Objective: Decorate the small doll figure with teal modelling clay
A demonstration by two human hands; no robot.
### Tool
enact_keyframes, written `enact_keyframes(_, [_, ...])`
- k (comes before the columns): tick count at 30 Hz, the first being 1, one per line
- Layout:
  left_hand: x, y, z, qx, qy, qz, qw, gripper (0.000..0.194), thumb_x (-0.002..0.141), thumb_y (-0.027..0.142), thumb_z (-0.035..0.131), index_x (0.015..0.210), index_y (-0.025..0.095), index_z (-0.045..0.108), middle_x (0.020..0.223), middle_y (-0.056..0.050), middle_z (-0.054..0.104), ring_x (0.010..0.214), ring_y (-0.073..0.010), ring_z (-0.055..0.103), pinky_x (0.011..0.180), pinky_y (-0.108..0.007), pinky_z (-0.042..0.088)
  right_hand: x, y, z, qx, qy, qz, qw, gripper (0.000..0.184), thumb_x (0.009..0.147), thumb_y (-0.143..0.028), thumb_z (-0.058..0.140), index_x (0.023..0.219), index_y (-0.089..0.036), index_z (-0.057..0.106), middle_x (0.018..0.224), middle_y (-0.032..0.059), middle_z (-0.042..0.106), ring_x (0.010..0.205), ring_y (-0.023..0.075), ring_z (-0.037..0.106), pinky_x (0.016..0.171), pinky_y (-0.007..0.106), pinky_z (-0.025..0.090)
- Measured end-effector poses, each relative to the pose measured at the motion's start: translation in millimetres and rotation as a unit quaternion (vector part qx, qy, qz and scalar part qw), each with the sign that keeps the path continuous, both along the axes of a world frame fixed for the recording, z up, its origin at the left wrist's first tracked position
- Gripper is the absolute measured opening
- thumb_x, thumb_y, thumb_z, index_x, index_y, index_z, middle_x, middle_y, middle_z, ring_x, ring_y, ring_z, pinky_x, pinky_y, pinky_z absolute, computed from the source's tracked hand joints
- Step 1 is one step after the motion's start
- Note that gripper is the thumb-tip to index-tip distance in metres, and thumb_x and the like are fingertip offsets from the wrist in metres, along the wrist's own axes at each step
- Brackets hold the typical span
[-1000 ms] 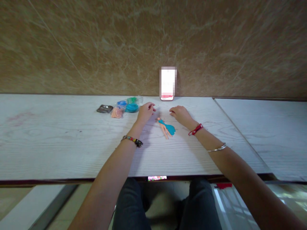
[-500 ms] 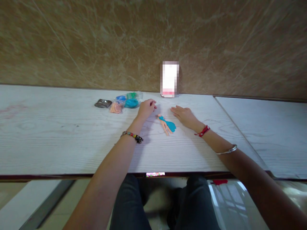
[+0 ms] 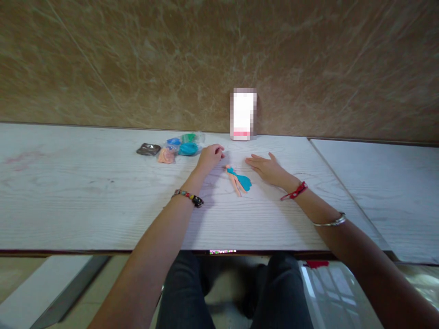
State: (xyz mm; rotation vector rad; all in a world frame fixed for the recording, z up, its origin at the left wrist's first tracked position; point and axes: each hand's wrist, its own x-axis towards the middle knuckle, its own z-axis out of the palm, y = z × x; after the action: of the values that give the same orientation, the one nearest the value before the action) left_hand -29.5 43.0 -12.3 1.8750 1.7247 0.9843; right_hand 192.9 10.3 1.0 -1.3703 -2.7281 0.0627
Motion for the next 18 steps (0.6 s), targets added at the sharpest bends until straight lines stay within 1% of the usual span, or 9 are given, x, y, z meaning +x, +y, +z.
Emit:
enact_keyframes(3, [0.1, -0.7, 0.7, 0.006, 0.006, 0.001, 1.000, 0.026, 0.081, 0.016, 0.040, 0.090, 0.013, 0.064, 0.078, -0.007, 0.069, 0.073, -0.0150, 0.063, 0.066, -0.023, 0.046, 0.0, -0.5, -0.3, 0.018, -0.002, -0.024, 1.000, 0.042, 0.092, -0.016, 0.028, 0.129, -0.022, 0.048, 0.139, 0.0087, 0.045, 0.133, 0.0248, 0.034, 0.103, 0.065, 0.018])
enact_keyframes(6, [-0.4, 0.2, -0.4, 0.004, 0.003, 0.002, 1.000, 0.026, 0.081, 0.016, 0.040, 0.091, 0.014, 0.064, 0.079, -0.006, 0.070, 0.074, -0.0151, 0.064, 0.067, -0.023, 0.046, 2.5, 0.5, -1.9, -0.011, -0.004, 0.021, 1.000, 0.042, 0.091, -0.015, 0.029, 0.127, -0.024, 0.049, 0.139, 0.0056, 0.046, 0.132, 0.0232, 0.034, 0.104, 0.062, 0.020])
enact_keyframes(7, [-0.7, 0.8, -1.1, 0.004, 0.004, 0.000, 1.000, 0.026, 0.080, 0.016, 0.040, 0.090, 0.014, 0.064, 0.079, -0.006, 0.070, 0.074, -0.0153, 0.064, 0.067, -0.023, 0.046, 3.7, 1.0, -2.4, -0.020, 0.003, 0.017, 1.000, 0.042, 0.092, -0.016, 0.029, 0.129, -0.024, 0.047, 0.141, 0.0058, 0.043, 0.133, 0.0234, 0.034, 0.103, 0.062, 0.023])
enact_keyframes(10, [-1.6, 2.5, -2.7, 0.011, 0.006, -0.005, 1.000, 0.025, 0.080, 0.017, 0.041, 0.089, 0.015, 0.064, 0.079, -0.006, 0.070, 0.073, -0.0156, 0.064, 0.068, -0.024, 0.047, 7.0, 2.1, -3.5, -0.024, 0.025, -0.038, 0.999, 0.043, 0.093, -0.020, 0.028, 0.134, -0.021, 0.042, 0.143, 0.0093, 0.039, 0.134, 0.0257, 0.031, 0.099, 0.063, 0.027])
enact_keyframes(12, [-1.9, 2.7, -2.8, 0.011, 0.003, -0.003, 1.000, 0.026, 0.080, 0.017, 0.040, 0.090, 0.015, 0.064, 0.079, -0.005, 0.070, 0.073, -0.0157, 0.064, 0.069, -0.025, 0.047, 8.3, 2.2, -3.9, -0.044, 0.027, -0.012, 0.999, 0.043, 0.093, -0.021, 0.028, 0.133, -0.022, 0.043, 0.143, 0.0084, 0.039, 0.134, 0.0253, 0.031, 0.100, 0.062, 0.028])
enact_keyframes(14, [-1.7, 2.1, -1.9, 0.007, 0.007, -0.004, 1.000, 0.026, 0.080, 0.017, 0.040, 0.090, 0.014, 0.064, 0.079, -0.006, 0.070, 0.073, -0.0159, 0.064, 0.069, -0.025, 0.047, 9.0, 2.2, -4.2, -0.069, 0.026, 0.041, 0.996, 0.043, 0.093, -0.022, 0.028, 0.133, -0.023, 0.043, 0.143, 0.0063, 0.039, 0.135, 0.0236, 0.030, 0.102, 0.060, 0.026])
enact_keyframes(15, [-1.4, 1.6, -1.3, 0.005, 0.011, -0.006, 1.000, 0.026, 0.080, 0.017, 0.040, 0.089, 0.014, 0.064, 0.079, -0.006, 0.070, 0.074, -0.0160, 0.064, 0.069, -0.025, 0.047, 9.3, 2.4, -4.3, -0.071, 0.029, 0.049, 0.996, 0.044, 0.093, -0.022, 0.028, 0.135, -0.023, 0.042, 0.144, 0.0062, 0.038, 0.135, 0.0233, 0.029, 0.103, 0.060, 0.024])
enact_keyframes(16, [-1.2, 1.2, -0.8, 0.005, 0.015, -0.009, 1.000, 0.026, 0.080, 0.017, 0.040, 0.089, 0.013, 0.064, 0.079, -0.007, 0.070, 0.074, -0.0160, 0.064, 0.069, -0.024, 0.047, 9.7, 2.7, -4.3, -0.064, 0.032, 0.039, 0.997, 0.045, 0.093, -0.022, 0.027, 0.136, -0.022, 0.039, 0.145, 0.0071, 0.036, 0.136, 0.0234, 0.028, 0.104, 0.061, 0.022])
enact_keyframes(18, [-0.6, 0.3, 0.2, 0.007, 0.015, -0.009, 1.000, 0.026, 0.080, 0.016, 0.040, 0.090, 0.013, 0.064, 0.081, -0.008, 0.070, 0.076, -0.0160, 0.064, 0.069, -0.024, 0.046, 11.6, 3.4, -3.8, -0.036, 0.033, -0.013, 0.999, 0.046, 0.093, -0.022, 0.026, 0.138, -0.019, 0.037, 0.146, 0.0100, 0.033, 0.136, 0.0249, 0.027, 0.104, 0.064, 0.016])
